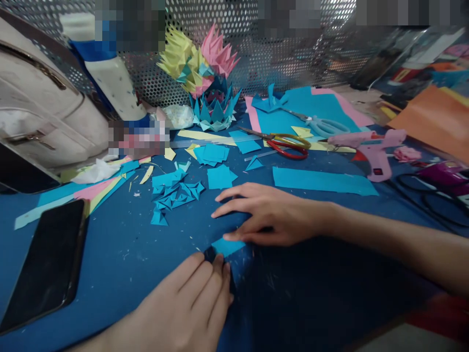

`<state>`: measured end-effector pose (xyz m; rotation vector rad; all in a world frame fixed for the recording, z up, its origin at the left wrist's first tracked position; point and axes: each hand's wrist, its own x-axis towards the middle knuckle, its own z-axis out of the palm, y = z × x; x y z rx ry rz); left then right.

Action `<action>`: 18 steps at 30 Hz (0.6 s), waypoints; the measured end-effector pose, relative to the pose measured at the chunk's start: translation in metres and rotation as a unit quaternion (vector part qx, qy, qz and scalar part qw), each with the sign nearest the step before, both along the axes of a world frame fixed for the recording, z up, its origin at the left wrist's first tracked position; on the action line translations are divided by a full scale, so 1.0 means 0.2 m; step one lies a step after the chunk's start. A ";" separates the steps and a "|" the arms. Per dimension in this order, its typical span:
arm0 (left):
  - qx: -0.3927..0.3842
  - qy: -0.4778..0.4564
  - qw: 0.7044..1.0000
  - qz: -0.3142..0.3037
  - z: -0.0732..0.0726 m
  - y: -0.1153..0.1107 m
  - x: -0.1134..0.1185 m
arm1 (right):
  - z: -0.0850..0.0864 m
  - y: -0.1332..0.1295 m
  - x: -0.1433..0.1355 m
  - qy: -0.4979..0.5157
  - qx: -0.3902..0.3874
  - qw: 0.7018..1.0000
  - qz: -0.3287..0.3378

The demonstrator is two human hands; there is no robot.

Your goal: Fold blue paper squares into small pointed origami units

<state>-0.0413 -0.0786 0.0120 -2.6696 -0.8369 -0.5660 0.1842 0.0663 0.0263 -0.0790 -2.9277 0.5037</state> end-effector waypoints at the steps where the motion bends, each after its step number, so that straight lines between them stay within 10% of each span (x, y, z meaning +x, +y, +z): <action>1: -0.014 -0.014 1.000 -0.003 -0.01 0.01 -0.01 | 0.01 0.03 0.02 -0.001 -0.009 1.000 0.011; 18: -0.298 -0.152 0.937 0.101 -0.01 0.16 -0.01 | -0.08 -0.05 -0.03 0.095 -0.012 0.994 -0.058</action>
